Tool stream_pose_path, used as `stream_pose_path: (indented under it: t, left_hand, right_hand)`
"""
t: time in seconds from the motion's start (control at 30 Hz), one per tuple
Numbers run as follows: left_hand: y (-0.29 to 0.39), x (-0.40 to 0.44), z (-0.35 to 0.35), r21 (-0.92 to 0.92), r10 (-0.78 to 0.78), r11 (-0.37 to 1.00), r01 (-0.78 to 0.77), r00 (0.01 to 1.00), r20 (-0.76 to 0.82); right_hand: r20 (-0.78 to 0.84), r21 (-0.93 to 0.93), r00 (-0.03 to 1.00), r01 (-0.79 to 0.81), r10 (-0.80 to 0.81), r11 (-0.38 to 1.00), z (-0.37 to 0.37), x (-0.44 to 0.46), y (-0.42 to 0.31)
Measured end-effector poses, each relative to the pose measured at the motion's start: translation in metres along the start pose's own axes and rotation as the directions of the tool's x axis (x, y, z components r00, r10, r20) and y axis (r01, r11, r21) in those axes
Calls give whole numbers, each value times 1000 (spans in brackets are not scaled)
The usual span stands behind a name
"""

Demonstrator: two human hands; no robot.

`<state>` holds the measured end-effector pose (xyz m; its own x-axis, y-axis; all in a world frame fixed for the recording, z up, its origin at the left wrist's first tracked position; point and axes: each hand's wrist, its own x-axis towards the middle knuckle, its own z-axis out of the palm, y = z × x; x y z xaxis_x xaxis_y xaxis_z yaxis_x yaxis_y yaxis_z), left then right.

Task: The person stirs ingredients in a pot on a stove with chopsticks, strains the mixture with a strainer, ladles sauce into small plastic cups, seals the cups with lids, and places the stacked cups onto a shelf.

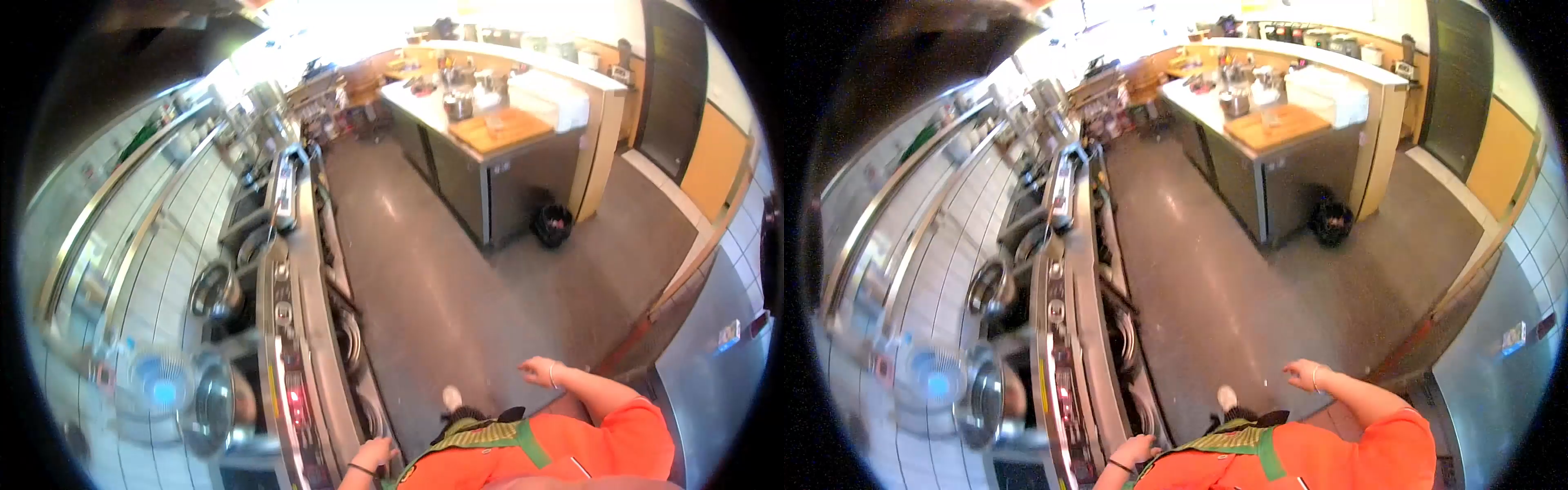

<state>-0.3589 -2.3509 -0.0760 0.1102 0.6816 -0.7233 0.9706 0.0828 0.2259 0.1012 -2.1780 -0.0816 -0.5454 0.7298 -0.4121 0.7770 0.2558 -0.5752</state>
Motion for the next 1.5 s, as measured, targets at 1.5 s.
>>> stream_pose_path:
  t: [1.5]
  left_hand:
    - [154, 980, -1178, 267, 833, 550, -791, 540, -118]
  right_hand:
    - [-775, 353, 248, -592, 581, 724, -949, 877, 285]
